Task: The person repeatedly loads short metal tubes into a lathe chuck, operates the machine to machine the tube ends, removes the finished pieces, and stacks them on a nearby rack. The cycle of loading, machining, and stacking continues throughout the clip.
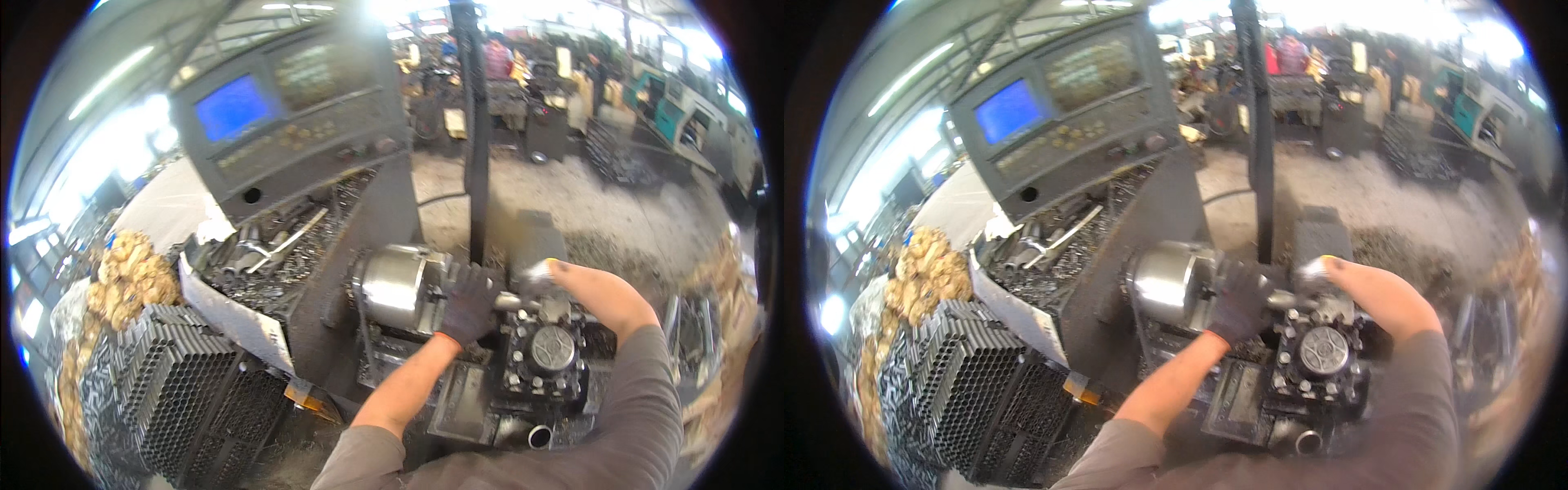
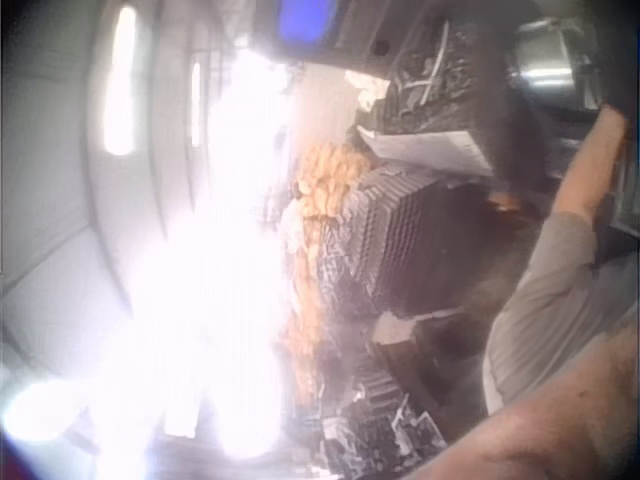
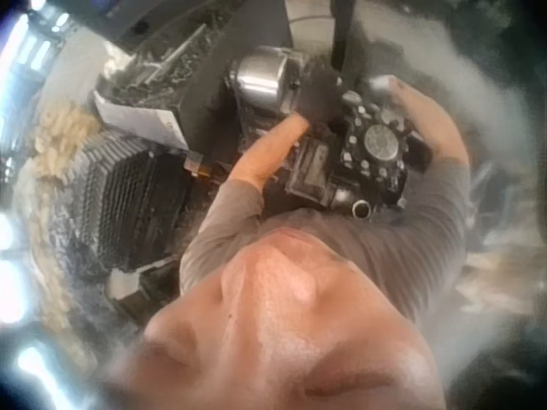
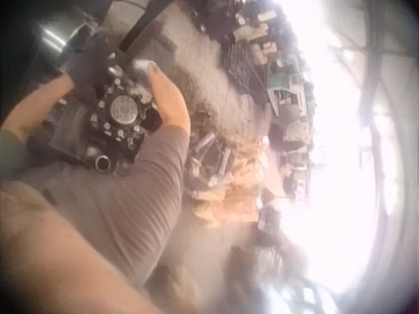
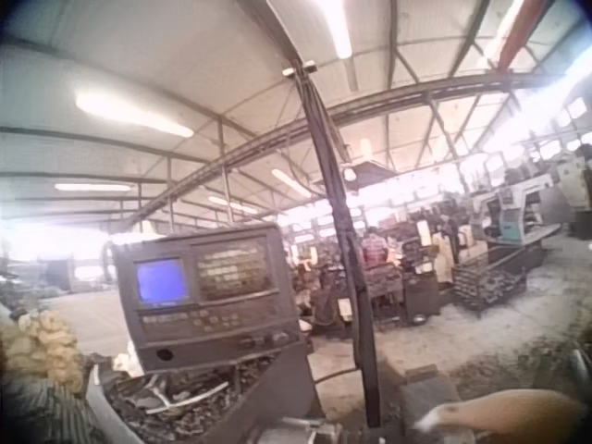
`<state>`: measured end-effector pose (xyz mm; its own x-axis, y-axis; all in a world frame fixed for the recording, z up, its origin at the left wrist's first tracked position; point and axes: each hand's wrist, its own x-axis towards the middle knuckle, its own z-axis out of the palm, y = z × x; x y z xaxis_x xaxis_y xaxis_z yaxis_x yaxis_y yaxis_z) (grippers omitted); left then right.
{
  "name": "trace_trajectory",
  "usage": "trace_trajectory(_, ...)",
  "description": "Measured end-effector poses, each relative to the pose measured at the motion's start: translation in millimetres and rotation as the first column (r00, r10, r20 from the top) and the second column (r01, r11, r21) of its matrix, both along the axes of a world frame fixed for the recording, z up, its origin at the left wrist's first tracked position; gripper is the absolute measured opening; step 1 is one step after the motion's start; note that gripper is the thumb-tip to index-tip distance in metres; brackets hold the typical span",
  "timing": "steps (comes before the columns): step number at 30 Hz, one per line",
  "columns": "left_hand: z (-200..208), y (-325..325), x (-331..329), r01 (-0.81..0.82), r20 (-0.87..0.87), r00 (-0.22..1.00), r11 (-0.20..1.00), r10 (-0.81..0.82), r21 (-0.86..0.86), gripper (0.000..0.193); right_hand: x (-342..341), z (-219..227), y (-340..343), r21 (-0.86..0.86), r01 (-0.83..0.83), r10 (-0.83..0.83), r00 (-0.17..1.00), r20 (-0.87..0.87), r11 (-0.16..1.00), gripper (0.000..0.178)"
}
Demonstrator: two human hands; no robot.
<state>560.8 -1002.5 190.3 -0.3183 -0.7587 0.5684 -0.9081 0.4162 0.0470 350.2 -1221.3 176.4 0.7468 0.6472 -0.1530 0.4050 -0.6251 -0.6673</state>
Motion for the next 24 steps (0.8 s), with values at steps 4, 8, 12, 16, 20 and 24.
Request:
trace_trajectory(4, -5.4, -6.1, -0.6, -0.057, 0.063, 0.997, 0.988, 0.049, 0.141, 0.073, -9.3, -3.7, 43.7, -0.278, 0.744, -0.731, 0.661, 0.168, 0.608, 0.019)
trace_trajectory(8, -9.2, -5.4, 2.0, -0.012, 0.015, 1.000, 0.995, 0.011, 0.098, 0.069, -112.3, 61.1, 123.9, -0.165, 0.985, -0.881, 0.028, 0.472, -0.057, 0.027)
trace_trajectory(12, -10.5, -3.7, 1.2, -0.088, 0.221, 0.971, 0.996, 0.086, -0.001, 0.062, -229.4, 72.7, 273.5, 0.268, 0.733, -0.654, -0.679, 0.333, -0.625, 0.063)
trace_trajectory(16, -7.8, -5.6, -3.7, -0.037, 0.241, 0.969, 0.994, 0.060, -0.099, 0.054, -315.6, -29.3, 451.7, -0.147, 0.189, -0.164, -0.972, -0.168, -0.971, 0.052)
trace_trajectory(20, -5.2, -0.8, -4.3, 0.004, 0.321, 0.947, 0.995, 0.029, -0.100, 0.064, -356.0, -100.1, 536.9, -0.418, -0.087, -0.011, -0.974, 0.226, -0.904, 0.051)
trace_trajectory(24, -4.9, 2.0, -2.8, 0.017, 0.371, 0.928, 0.987, 0.043, -0.158, 0.066, -319.3, -36.5, 500.7, 0.297, 0.408, -0.370, -0.912, 0.178, -0.863, 0.046)
